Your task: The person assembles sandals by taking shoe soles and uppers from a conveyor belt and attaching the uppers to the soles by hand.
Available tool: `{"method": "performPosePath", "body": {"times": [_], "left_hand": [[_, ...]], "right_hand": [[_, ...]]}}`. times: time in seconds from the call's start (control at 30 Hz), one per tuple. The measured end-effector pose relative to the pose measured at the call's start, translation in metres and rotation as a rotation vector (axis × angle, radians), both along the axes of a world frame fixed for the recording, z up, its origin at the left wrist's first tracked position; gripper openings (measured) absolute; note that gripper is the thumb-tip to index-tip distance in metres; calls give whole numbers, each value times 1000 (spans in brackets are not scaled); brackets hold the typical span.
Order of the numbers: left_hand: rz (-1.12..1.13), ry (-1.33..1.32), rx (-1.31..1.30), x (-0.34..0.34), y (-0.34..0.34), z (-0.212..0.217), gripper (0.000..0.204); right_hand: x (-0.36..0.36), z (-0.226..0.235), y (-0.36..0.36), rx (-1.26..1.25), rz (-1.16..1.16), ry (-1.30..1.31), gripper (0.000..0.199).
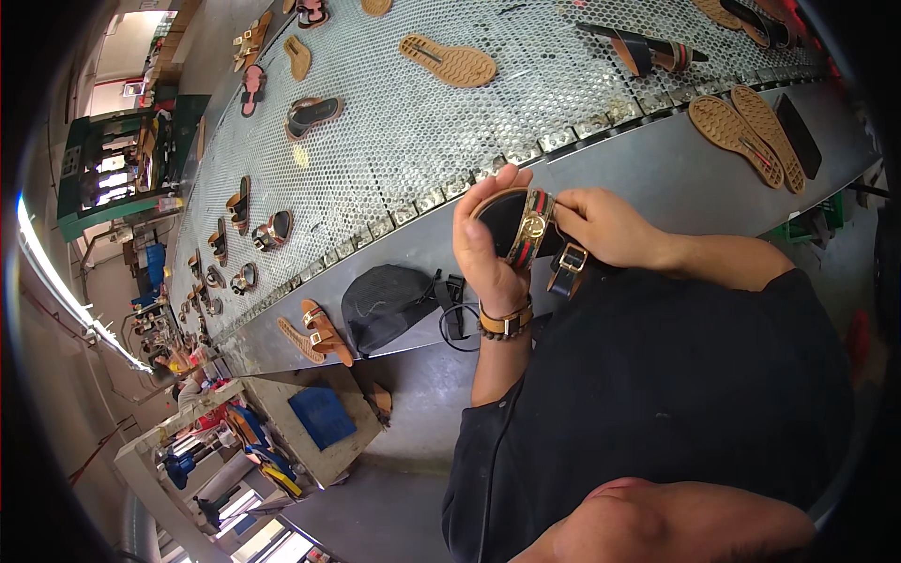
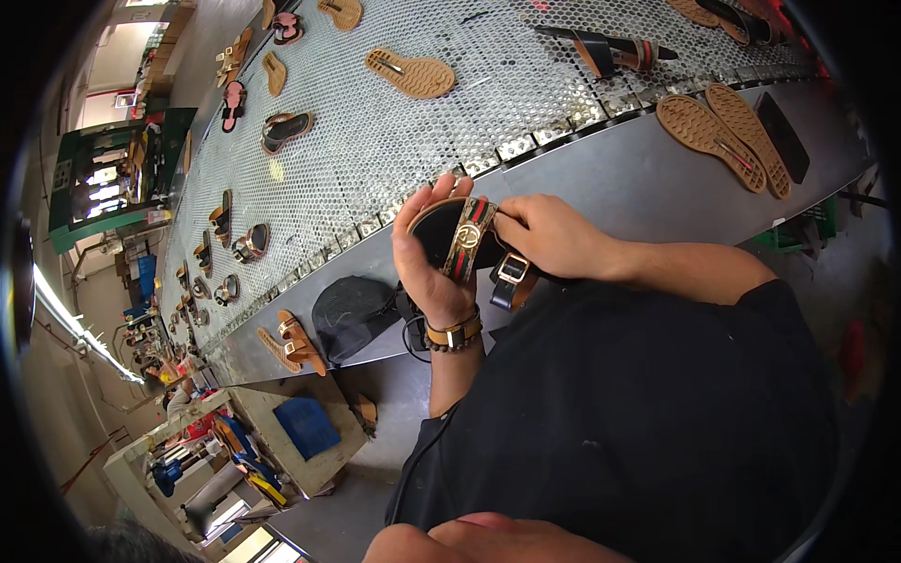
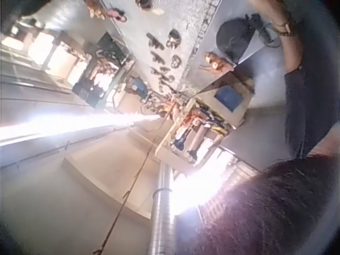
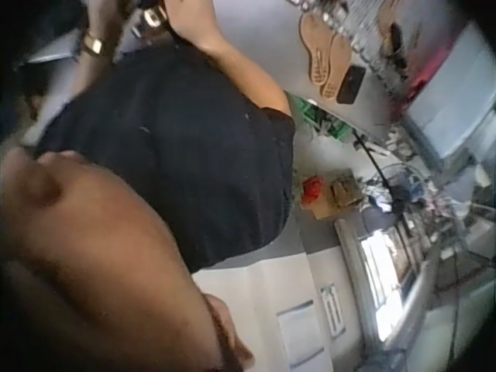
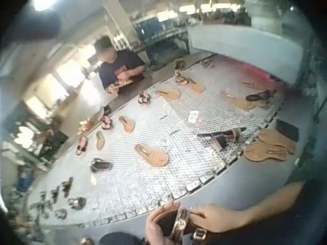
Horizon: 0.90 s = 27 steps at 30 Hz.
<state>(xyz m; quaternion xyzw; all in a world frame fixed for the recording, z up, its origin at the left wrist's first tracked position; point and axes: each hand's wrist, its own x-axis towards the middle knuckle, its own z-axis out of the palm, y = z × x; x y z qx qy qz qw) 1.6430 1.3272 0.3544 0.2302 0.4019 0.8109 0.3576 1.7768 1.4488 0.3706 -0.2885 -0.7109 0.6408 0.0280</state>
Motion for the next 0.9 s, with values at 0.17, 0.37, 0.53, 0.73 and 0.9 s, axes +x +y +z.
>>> {"method": "performPosePath", "body": {"times": [0.17,0.37,0.53,0.73,0.9], "left_hand": [[74,56,-103,24,14,4,43],[-21,113,-131,36,34,1,43],[-13,408,-263,52,52,2,31],[222,153,-254,82,96,12,30],[134,-43,5,125,117,-3,22]], "right_hand": [[23,11,18,41,13,-2,35],[54,4,49,63,20,-7,34],[76,2,73,78,80,50,36],[138,-10,164,-821,242,256,30],[149,-19,196,-734,-457,420,23]]}}
